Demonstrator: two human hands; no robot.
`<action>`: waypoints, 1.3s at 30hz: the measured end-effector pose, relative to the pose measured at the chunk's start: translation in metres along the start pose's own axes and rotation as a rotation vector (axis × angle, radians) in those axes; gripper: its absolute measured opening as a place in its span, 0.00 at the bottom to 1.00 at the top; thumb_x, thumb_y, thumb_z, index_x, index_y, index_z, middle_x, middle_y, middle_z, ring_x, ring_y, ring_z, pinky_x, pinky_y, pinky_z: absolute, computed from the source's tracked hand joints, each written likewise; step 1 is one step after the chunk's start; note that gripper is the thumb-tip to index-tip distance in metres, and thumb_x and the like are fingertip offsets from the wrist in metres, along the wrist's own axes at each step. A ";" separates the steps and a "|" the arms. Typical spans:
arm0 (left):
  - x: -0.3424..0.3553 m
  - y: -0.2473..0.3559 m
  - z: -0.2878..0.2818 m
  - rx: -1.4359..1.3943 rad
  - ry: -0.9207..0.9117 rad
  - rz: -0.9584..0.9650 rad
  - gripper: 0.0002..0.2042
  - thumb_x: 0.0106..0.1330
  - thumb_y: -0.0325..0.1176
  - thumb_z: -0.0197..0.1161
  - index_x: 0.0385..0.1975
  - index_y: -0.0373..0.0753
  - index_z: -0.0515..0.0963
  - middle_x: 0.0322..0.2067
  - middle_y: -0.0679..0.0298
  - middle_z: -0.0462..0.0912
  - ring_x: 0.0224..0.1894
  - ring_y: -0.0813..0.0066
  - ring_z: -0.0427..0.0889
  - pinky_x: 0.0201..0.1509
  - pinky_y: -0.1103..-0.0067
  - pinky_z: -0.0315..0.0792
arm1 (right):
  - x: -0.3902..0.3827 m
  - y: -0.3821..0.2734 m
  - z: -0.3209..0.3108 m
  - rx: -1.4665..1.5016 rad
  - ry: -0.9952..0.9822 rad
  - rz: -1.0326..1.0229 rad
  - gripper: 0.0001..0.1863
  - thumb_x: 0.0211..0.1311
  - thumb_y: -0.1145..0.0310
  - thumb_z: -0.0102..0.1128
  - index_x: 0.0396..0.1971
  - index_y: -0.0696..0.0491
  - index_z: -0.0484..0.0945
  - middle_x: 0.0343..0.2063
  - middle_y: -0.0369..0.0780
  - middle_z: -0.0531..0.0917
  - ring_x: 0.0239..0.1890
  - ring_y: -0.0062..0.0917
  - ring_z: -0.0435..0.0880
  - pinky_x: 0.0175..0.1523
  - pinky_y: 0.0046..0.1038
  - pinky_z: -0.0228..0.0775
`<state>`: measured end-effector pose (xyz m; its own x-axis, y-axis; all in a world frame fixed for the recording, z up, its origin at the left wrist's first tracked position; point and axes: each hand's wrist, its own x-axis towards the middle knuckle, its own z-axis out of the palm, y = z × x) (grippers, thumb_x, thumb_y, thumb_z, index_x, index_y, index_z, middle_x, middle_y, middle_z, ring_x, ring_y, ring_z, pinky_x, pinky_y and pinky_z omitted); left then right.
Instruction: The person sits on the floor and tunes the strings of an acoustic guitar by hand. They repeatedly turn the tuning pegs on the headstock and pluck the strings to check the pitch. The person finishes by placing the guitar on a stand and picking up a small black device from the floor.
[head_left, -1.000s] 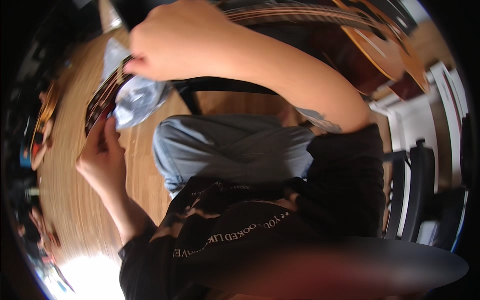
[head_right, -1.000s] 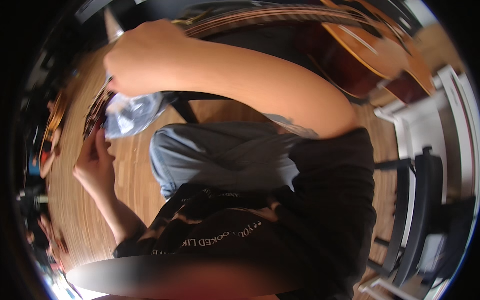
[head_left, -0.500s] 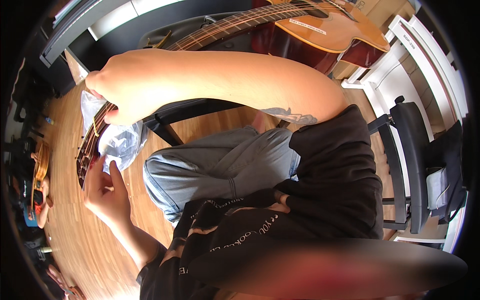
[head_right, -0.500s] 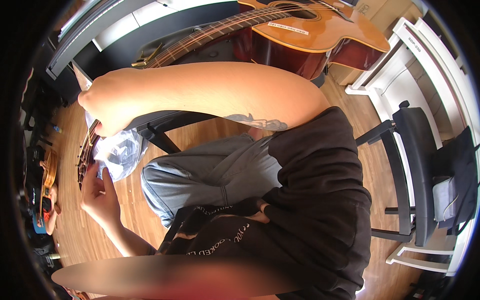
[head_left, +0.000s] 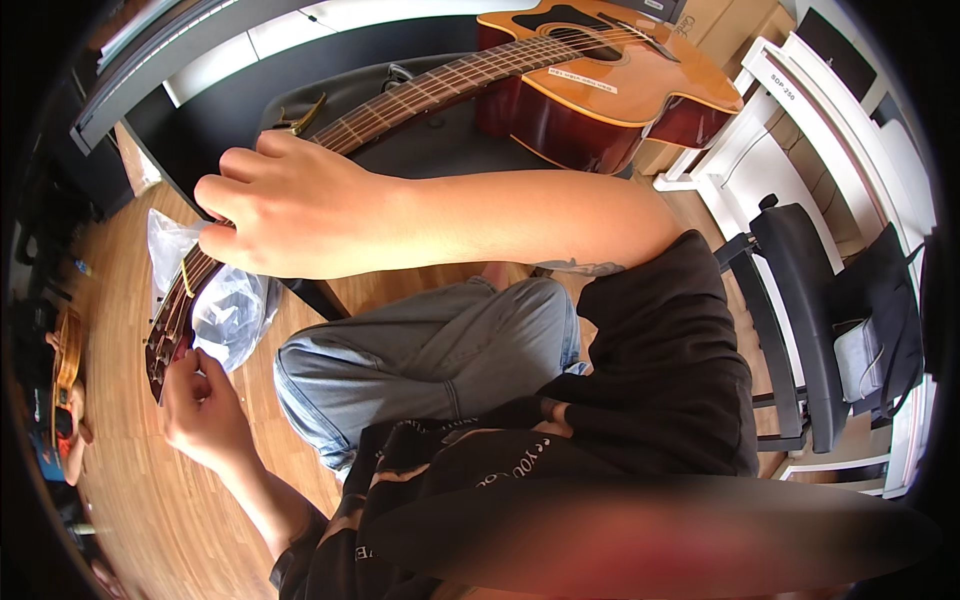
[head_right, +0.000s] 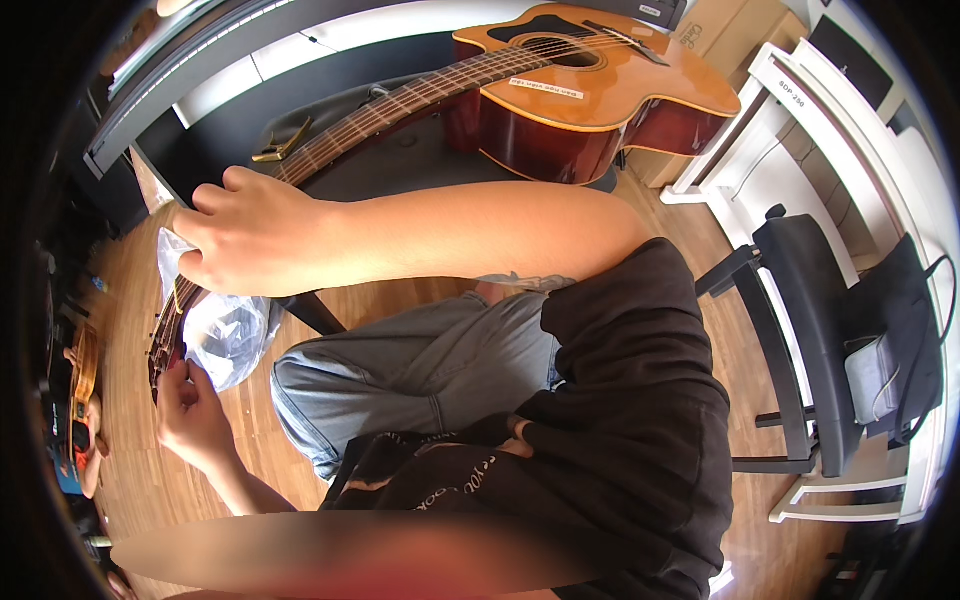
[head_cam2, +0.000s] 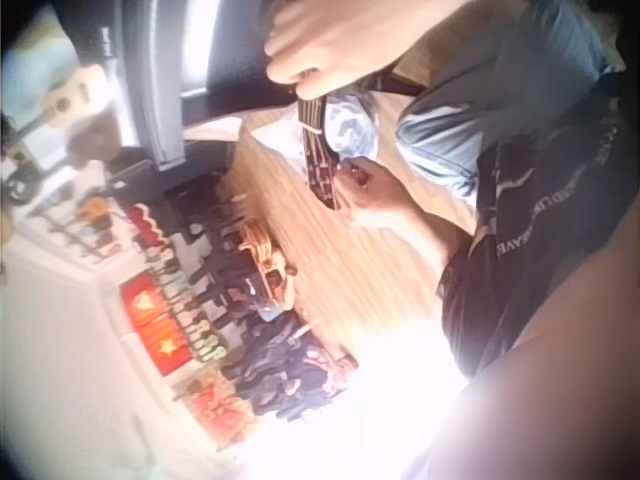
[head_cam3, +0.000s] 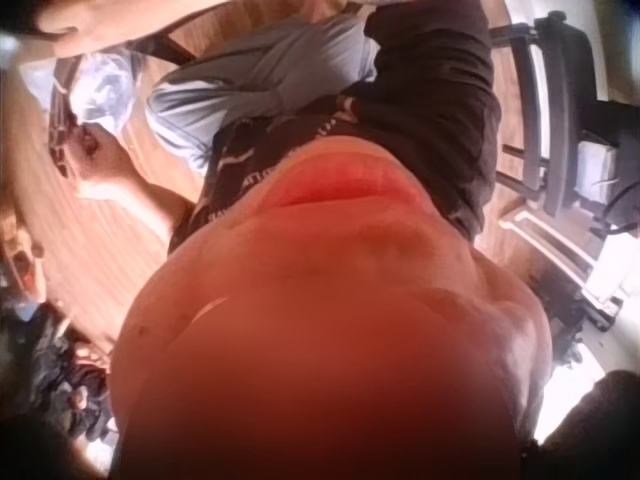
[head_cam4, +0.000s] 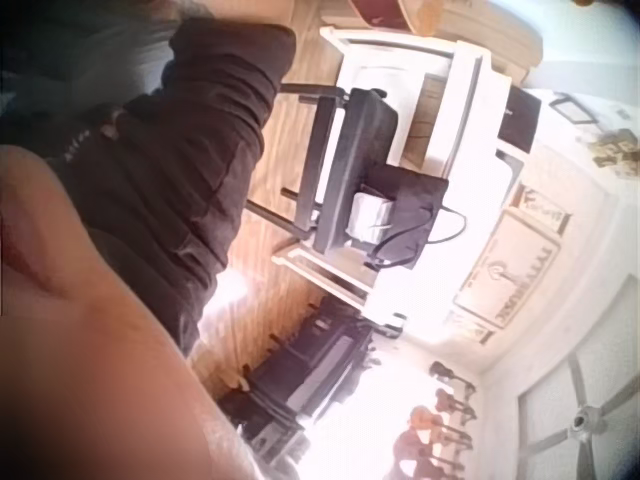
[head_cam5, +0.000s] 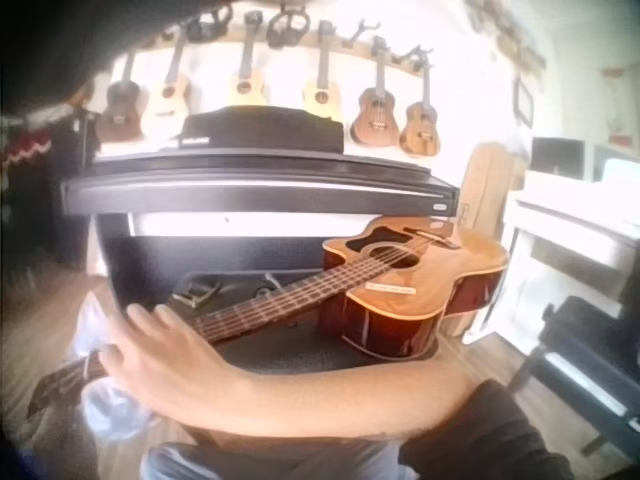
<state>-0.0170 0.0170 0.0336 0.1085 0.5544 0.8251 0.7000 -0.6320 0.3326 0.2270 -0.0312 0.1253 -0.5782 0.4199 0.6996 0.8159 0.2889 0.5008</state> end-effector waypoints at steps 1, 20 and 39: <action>0.008 -0.007 0.002 0.002 0.014 0.390 0.05 0.63 0.21 0.68 0.27 0.40 0.83 0.17 0.67 0.73 0.18 0.77 0.72 0.23 0.77 0.67 | 0.001 -0.003 0.003 -0.007 0.022 -0.002 0.07 0.49 0.64 0.69 0.26 0.50 0.85 0.30 0.35 0.82 0.36 0.25 0.81 0.35 0.28 0.71; -0.001 0.002 -0.010 -0.101 -0.051 -0.145 0.05 0.67 0.31 0.73 0.37 0.39 0.85 0.23 0.68 0.79 0.15 0.86 0.73 0.17 0.81 0.63 | 0.000 -0.021 0.019 -0.066 0.068 0.012 0.08 0.51 0.64 0.68 0.25 0.52 0.81 0.27 0.34 0.76 0.32 0.23 0.76 0.31 0.24 0.68; 0.005 -0.010 -0.008 -0.169 -0.033 0.098 0.07 0.61 0.29 0.76 0.35 0.37 0.83 0.24 0.65 0.82 0.20 0.83 0.79 0.23 0.82 0.71 | 0.013 -0.027 0.012 0.077 0.021 -0.048 0.06 0.54 0.69 0.63 0.31 0.50 0.76 0.30 0.35 0.71 0.35 0.25 0.74 0.37 0.27 0.67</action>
<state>-0.0294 0.0216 0.0377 0.1959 0.5013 0.8428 0.5564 -0.7646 0.3255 0.1978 -0.0232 0.1143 -0.6160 0.3865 0.6864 0.7850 0.3742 0.4937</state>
